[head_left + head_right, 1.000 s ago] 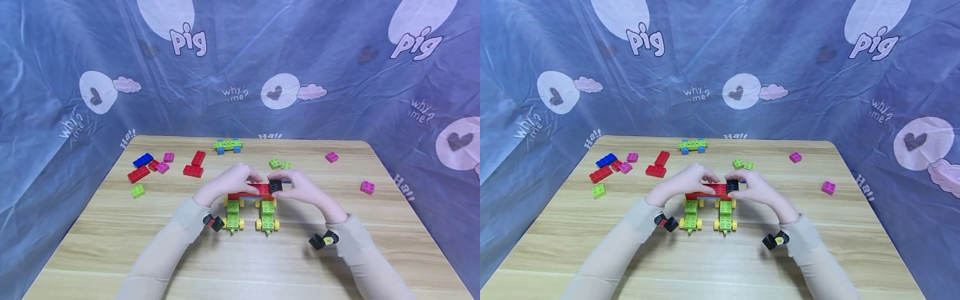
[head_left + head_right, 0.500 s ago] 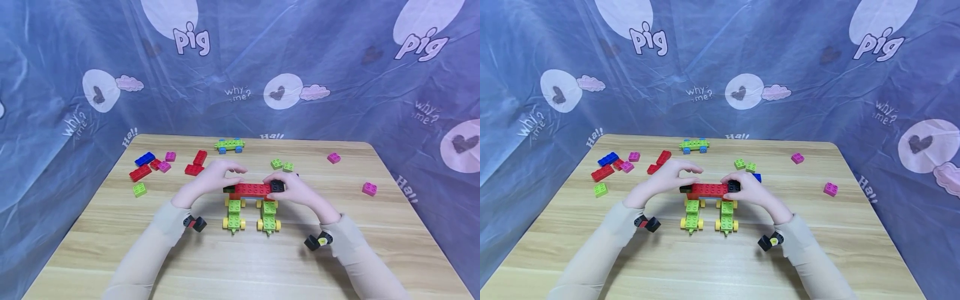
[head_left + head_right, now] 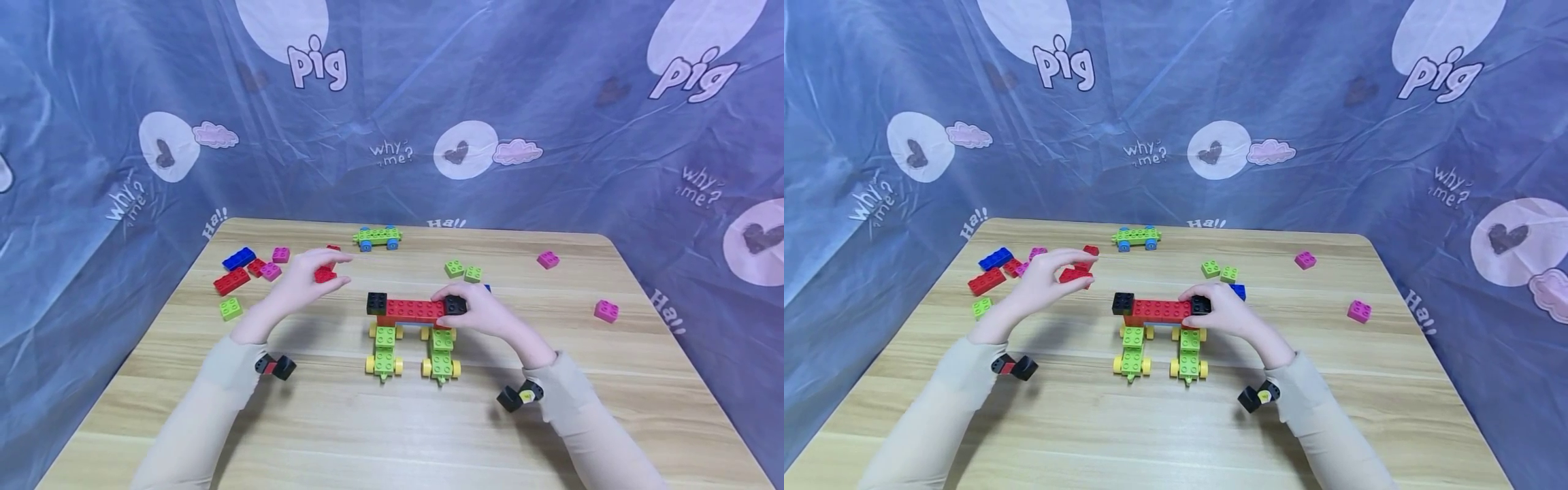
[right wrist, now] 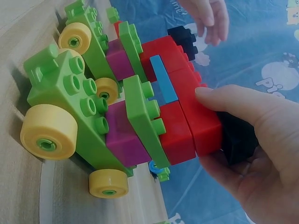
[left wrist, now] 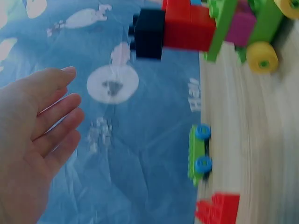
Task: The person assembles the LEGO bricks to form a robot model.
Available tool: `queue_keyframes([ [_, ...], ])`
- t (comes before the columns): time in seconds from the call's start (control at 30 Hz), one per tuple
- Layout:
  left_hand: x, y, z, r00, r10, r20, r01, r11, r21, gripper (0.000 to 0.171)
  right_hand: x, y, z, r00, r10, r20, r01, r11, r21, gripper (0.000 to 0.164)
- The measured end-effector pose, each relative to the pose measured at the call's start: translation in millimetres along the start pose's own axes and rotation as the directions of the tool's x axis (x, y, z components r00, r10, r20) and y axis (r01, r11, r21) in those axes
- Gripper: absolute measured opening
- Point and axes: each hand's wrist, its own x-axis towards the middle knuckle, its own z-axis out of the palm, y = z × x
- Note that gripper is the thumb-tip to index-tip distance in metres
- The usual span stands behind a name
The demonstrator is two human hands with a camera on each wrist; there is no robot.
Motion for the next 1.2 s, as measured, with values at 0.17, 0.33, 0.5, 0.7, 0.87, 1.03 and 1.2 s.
queue_keyframes([
  [0.17,-15.7,-15.5,-12.8,0.997,-0.074,-0.033,0.074,0.997,0.027,0.038,0,1,0,1.0,0.005,-0.004,-0.005,1.0,0.002,0.035],
  [0.33,-31.4,-35.5,-20.2,0.993,-0.105,-0.059,0.107,0.994,0.026,0.04,-1,1,0,1.0,0.016,-0.013,-0.016,1.0,0.009,0.035],
  [0.5,-46.6,-58.0,-25.8,0.983,-0.175,-0.059,0.177,0.984,0.033,0.043,-2,1,1,0.999,0.044,-0.019,-0.043,0.999,0.022,0.036],
  [0.7,-61.9,-84.7,-33.7,0.96,-0.276,-0.042,0.277,0.961,0.019,0.049,-2,2,3,0.998,0.059,-0.022,-0.059,0.998,0.03,0.037],
  [0.87,-74.2,-101.0,-41.4,0.939,-0.342,-0.02,0.342,0.94,0.004,0.05,-1,2,4,0.998,0.052,-0.029,-0.052,0.998,0.023,0.038],
  [1.03,-89.9,-111.4,-50.3,0.924,-0.383,-0.01,0.383,0.923,0.012,0.051,-2,1,4,0.998,0.05,-0.025,-0.049,0.998,0.027,0.038],
  [1.2,-106.8,-123.8,-56.7,0.914,-0.405,-0.012,0.405,0.914,0.031,0.052,-2,1,3,0.998,0.05,-0.025,-0.049,0.998,0.032,0.038],
])
